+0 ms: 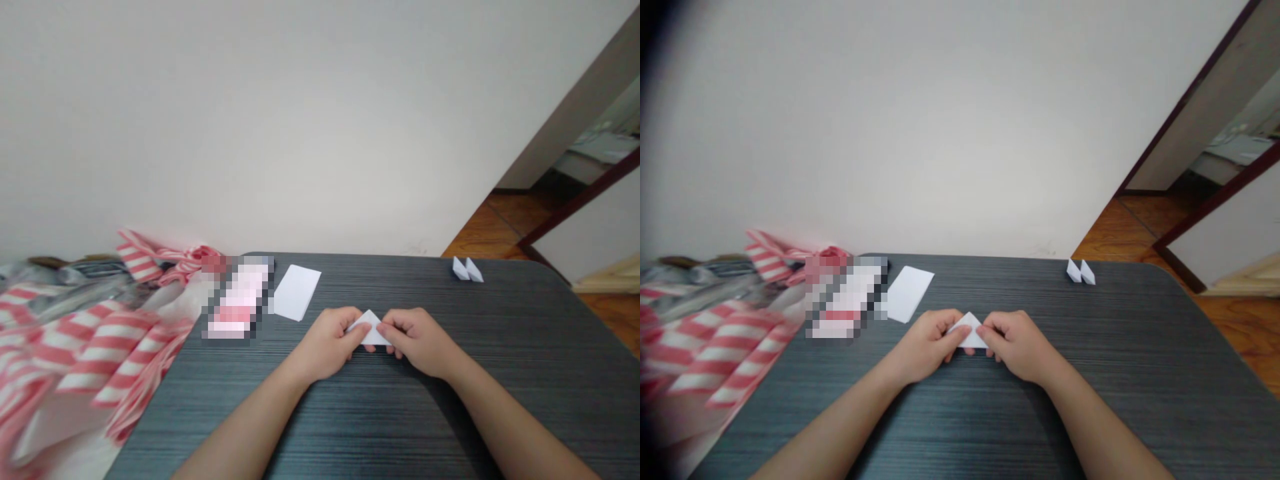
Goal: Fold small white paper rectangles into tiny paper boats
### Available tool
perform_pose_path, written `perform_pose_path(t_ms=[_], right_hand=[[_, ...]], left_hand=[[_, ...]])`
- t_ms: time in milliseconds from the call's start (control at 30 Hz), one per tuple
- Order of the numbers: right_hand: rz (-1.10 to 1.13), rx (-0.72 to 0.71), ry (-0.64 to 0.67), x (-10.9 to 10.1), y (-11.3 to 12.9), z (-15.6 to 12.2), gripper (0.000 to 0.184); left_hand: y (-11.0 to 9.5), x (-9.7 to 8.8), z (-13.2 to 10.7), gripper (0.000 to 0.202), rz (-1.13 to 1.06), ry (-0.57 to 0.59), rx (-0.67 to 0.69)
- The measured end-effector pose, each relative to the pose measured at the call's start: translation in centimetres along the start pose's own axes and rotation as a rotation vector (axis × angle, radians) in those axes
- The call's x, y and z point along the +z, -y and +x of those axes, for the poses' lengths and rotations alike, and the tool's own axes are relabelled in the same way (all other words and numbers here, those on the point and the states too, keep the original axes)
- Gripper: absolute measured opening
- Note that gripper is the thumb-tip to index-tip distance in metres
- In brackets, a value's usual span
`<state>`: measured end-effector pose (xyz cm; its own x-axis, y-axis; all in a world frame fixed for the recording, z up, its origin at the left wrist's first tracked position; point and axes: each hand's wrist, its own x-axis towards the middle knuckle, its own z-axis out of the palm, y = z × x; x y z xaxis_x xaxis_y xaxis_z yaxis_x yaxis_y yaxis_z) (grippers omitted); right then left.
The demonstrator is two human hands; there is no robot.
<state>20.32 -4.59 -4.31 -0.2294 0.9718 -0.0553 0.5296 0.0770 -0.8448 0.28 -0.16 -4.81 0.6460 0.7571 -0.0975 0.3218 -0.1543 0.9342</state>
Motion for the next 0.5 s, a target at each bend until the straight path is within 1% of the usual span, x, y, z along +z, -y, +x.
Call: perform_pose_path(t_ms=[233, 500], right_hand=[[-0.024, -0.024, -0.034, -0.14, 0.04, -0.05, 0.029], [-0.034, -0.027, -0.038, -0.1, -0.03, -0.04, 0.028]], left_hand=[[-0.38, 0.0, 0.04, 0.026, -0.063, 0.037, -0.015], [-0.56, -0.12, -0.01, 0.028, -0.076, 0.045, -0.014]])
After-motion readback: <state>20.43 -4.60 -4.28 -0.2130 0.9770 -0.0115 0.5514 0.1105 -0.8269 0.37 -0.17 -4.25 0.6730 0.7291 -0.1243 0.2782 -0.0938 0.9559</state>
